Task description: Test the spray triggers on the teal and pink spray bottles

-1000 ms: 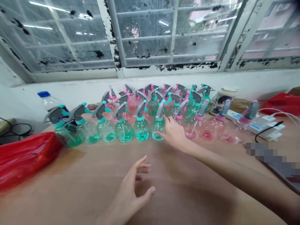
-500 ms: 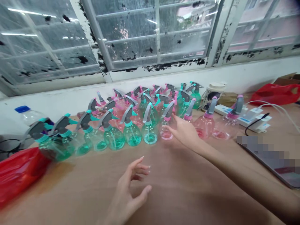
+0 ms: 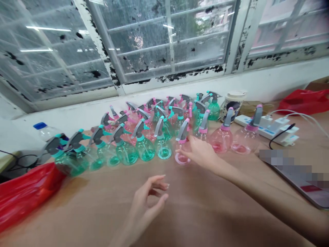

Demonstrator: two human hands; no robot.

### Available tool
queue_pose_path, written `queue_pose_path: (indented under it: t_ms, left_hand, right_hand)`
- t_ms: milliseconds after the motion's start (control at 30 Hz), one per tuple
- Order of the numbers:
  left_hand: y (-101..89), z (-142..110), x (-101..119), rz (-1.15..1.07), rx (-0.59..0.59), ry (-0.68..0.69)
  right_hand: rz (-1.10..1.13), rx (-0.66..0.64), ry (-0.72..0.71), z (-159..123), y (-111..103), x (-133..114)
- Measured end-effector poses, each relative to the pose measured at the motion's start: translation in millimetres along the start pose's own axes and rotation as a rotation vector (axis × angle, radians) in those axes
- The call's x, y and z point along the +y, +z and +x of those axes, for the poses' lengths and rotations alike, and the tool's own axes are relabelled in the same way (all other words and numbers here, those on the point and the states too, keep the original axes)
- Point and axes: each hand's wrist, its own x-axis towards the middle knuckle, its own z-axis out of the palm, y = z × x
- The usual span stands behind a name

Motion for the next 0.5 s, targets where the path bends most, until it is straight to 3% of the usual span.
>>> queue_pose_path:
  t_ms: [133,233,300,500]
  left_hand:
    - [12.2,21.1,13.2,-0.038,0.045,-0.093]
    - [23.3,36.9,27.8,-0.087,0.085,-0.038]
    - [30.1,43.0,38.4,-0.130,0.045,-0.016]
    - [42.2,36.5,51.4,-0.138,0.089,0.096]
  right_hand:
    - [0.067,-0.008,-0.111,-32.4,1.2,-1.3]
    - [0.148,-0.056,-0.172,-62.0,2.0,-5.7]
    - [0.189,-0.084,-0.210,-80.7,2.8,-10.1]
    - [0.208,-0.073,-0.324,-113.3,12.1,-19.3]
